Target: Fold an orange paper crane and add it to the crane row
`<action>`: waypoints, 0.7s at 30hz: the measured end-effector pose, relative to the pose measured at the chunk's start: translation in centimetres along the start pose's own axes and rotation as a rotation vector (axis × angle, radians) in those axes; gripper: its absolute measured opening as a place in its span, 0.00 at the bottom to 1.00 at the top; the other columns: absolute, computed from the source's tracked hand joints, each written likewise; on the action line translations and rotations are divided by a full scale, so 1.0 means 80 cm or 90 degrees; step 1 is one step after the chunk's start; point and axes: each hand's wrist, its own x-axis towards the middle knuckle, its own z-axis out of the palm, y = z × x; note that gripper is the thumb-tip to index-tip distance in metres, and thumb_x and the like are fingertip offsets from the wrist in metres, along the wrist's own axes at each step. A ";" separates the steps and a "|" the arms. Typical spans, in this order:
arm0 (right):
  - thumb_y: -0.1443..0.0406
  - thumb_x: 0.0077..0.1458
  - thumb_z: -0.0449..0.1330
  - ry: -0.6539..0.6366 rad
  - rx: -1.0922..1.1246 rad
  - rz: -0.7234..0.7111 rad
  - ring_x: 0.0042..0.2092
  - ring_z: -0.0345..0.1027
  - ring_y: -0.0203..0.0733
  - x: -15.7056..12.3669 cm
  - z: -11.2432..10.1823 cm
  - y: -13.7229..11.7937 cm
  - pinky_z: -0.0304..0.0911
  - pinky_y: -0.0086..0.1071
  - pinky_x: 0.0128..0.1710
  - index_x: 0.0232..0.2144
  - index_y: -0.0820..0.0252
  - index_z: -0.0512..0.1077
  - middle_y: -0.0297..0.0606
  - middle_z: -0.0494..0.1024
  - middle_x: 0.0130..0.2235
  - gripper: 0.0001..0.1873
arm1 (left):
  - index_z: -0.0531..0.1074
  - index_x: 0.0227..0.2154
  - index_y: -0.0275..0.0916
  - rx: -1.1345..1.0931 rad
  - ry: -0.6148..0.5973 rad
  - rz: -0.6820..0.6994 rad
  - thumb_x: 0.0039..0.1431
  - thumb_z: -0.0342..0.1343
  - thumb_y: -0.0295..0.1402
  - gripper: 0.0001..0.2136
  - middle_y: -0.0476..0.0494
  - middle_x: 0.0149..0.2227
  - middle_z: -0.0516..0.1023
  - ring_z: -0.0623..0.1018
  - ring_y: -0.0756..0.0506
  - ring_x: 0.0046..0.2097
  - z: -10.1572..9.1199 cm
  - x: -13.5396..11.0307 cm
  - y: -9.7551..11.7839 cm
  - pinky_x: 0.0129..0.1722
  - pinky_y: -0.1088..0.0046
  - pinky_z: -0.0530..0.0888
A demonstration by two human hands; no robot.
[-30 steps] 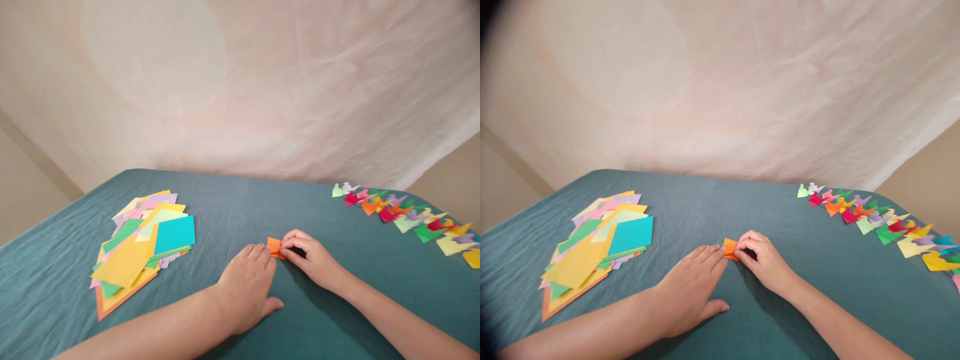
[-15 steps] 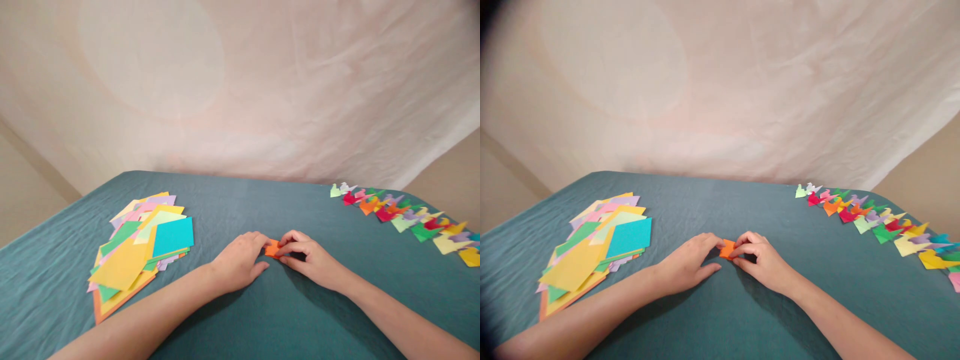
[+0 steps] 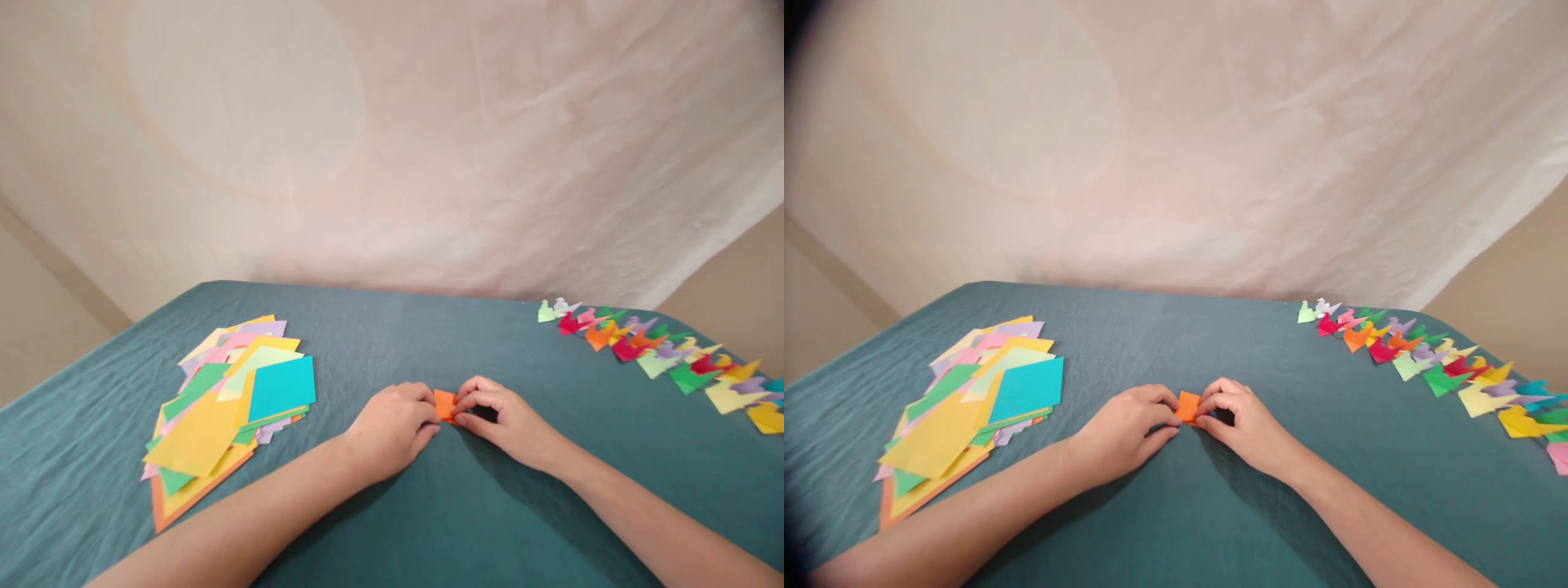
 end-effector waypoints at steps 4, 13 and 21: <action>0.64 0.56 0.57 -0.006 0.002 -0.003 0.39 0.67 0.38 0.000 -0.001 0.001 0.62 0.34 0.41 0.31 0.56 0.75 0.36 0.73 0.37 0.07 | 0.75 0.35 0.38 0.079 -0.037 0.021 0.62 0.46 0.32 0.11 0.43 0.38 0.73 0.73 0.45 0.40 -0.007 -0.001 0.007 0.43 0.68 0.69; 0.63 0.56 0.56 -0.009 0.004 0.007 0.39 0.67 0.38 0.000 0.001 -0.002 0.61 0.33 0.41 0.31 0.54 0.76 0.36 0.72 0.37 0.07 | 0.74 0.37 0.38 0.098 -0.070 0.048 0.62 0.46 0.34 0.11 0.42 0.39 0.73 0.74 0.44 0.41 -0.015 -0.002 0.006 0.43 0.68 0.70; 0.64 0.56 0.57 0.024 0.019 0.049 0.38 0.66 0.39 0.003 0.005 -0.002 0.59 0.33 0.40 0.28 0.58 0.73 0.36 0.72 0.35 0.08 | 0.72 0.38 0.37 0.109 -0.098 0.073 0.59 0.51 0.34 0.09 0.40 0.40 0.73 0.74 0.42 0.43 -0.019 -0.005 0.004 0.44 0.68 0.69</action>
